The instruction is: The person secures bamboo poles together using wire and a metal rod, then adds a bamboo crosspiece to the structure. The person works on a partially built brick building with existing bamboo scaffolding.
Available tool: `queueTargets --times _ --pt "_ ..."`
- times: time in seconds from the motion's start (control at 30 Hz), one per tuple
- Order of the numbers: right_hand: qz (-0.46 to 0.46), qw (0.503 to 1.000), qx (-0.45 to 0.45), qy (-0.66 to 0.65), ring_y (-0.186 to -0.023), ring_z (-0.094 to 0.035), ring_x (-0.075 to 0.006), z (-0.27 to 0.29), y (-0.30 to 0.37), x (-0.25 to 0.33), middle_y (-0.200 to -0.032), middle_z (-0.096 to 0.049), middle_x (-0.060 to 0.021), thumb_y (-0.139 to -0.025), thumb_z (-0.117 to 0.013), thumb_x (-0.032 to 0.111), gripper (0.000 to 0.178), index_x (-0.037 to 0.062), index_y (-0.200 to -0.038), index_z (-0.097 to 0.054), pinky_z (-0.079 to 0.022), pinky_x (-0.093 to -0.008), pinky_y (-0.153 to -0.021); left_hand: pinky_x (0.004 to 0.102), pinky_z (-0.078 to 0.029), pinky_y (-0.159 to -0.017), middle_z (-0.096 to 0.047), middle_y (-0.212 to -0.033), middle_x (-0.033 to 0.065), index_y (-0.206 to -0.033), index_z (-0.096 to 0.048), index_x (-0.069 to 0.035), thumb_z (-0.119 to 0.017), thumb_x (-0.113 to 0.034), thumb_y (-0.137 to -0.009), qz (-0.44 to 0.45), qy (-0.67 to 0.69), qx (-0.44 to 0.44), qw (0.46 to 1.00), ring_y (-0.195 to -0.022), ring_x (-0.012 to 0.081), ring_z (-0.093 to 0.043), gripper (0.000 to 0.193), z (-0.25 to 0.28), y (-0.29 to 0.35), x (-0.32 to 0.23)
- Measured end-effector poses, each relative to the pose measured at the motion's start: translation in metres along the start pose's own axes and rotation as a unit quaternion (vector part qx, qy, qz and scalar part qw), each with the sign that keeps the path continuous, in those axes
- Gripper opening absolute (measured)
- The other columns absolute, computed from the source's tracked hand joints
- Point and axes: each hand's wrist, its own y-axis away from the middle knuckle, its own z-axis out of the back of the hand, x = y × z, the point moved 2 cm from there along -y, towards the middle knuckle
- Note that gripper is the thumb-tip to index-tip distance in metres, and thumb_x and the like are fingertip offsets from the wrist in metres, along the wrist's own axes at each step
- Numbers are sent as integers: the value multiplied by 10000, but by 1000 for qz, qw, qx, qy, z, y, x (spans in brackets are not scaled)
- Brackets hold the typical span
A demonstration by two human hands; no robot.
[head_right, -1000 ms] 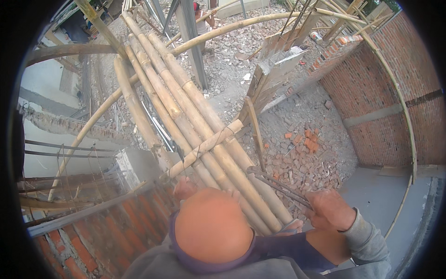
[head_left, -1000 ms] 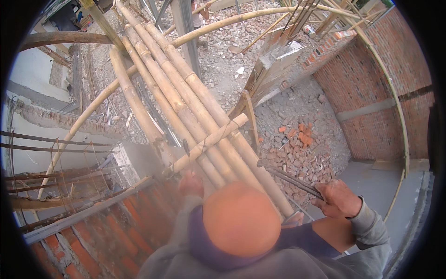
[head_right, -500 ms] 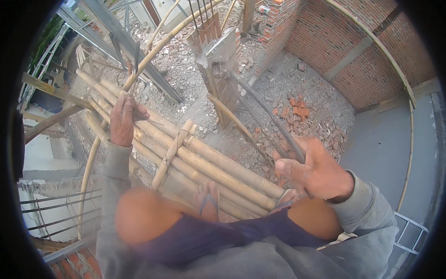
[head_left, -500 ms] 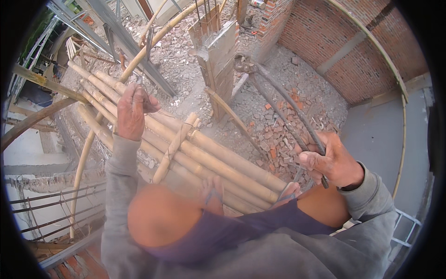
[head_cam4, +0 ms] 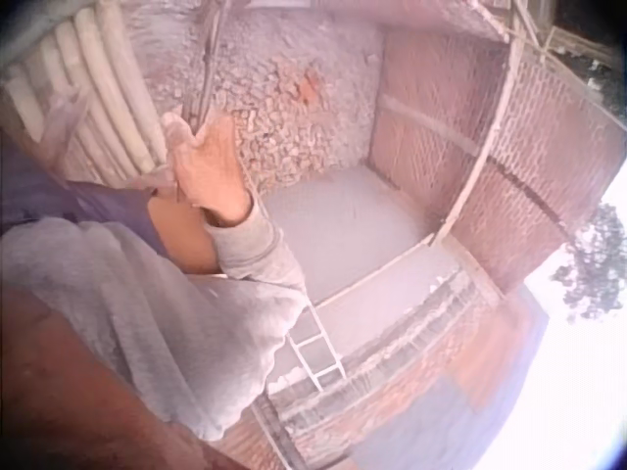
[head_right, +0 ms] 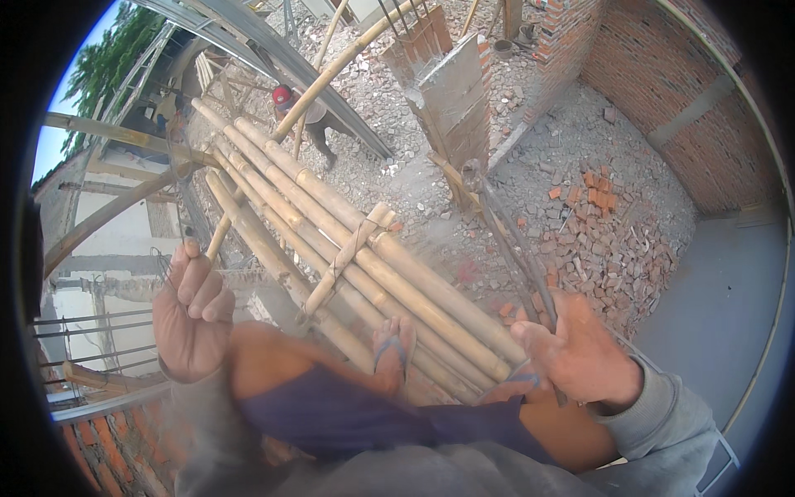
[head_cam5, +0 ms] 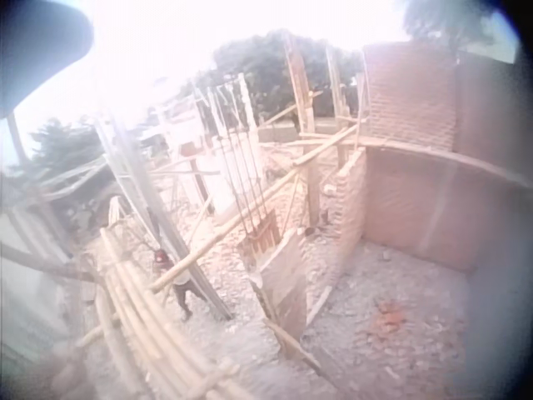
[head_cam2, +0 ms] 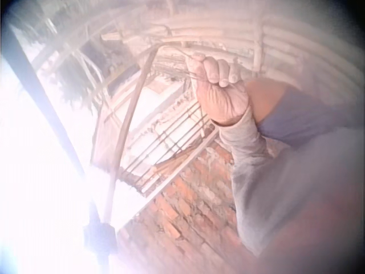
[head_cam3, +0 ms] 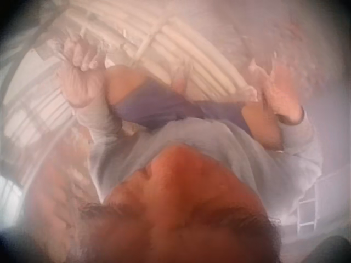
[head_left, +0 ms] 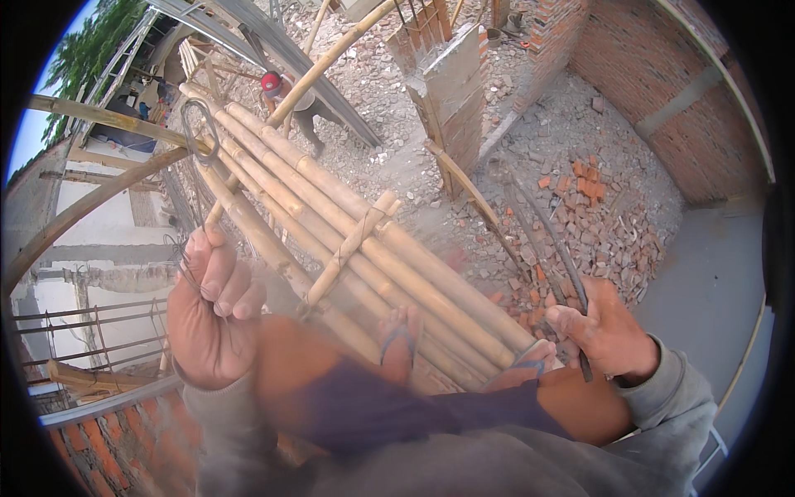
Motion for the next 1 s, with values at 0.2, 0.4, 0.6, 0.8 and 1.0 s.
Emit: queueTargets --times 0.2,0.4,0.6,0.8,1.0 --pt "160 927 63 333 -821 -662 -469 -5 -33 -29 -920 -678 -264 -994 -674 100 279 -53 -1224 -637 -513 -529 -730 311 -438 -612 -420 -774 -17 -1253 -576 -8 -387 -181 -1210 70 117 -113 984 -647 124 -422 259 30 13 -14" --pt "117 915 156 353 -841 -688 -552 -18 -62 -57 -853 -691 -330 -957 -671 139 225 -56 -1012 -573 -536 -622 -770 342 -411 -656 -376 -765 -16 -1283 -586 19 -334 -180 -1214 47 18 -183 982 -658 142 -362 328 12 50 -3" --pt "45 891 111 437 -887 -706 -550 -28 -52 -96 -861 -712 -318 -927 -676 118 229 -71 -1026 -593 -562 -614 -804 314 -427 -625 -415 -746 -27 -1231 -623 -51 -428 -232 -1209 91 142 -298 940 -642 121 -413 268 -11 68 -6" --pt "-22 894 81 441 -973 -698 -568 -44 -30 -132 -939 -707 -363 -909 -708 157 285 -76 -1049 -623 -558 -628 -869 270 -408 -531 -545 -805 -53 -1123 -600 -141 -501 -269 -1190 206 152 -329 909 -598 86 -461 175 -50 81 46" --pt "-174 937 -11 302 -1029 -730 -512 -52 21 -126 -991 -727 -365 -949 -738 218 366 -131 -1044 -688 -566 -583 -894 364 -451 -571 -680 -1000 35 -1236 -607 -174 -477 -258 -1152 176 -130 -197 956 -686 167 -555 176 -30 62 123"
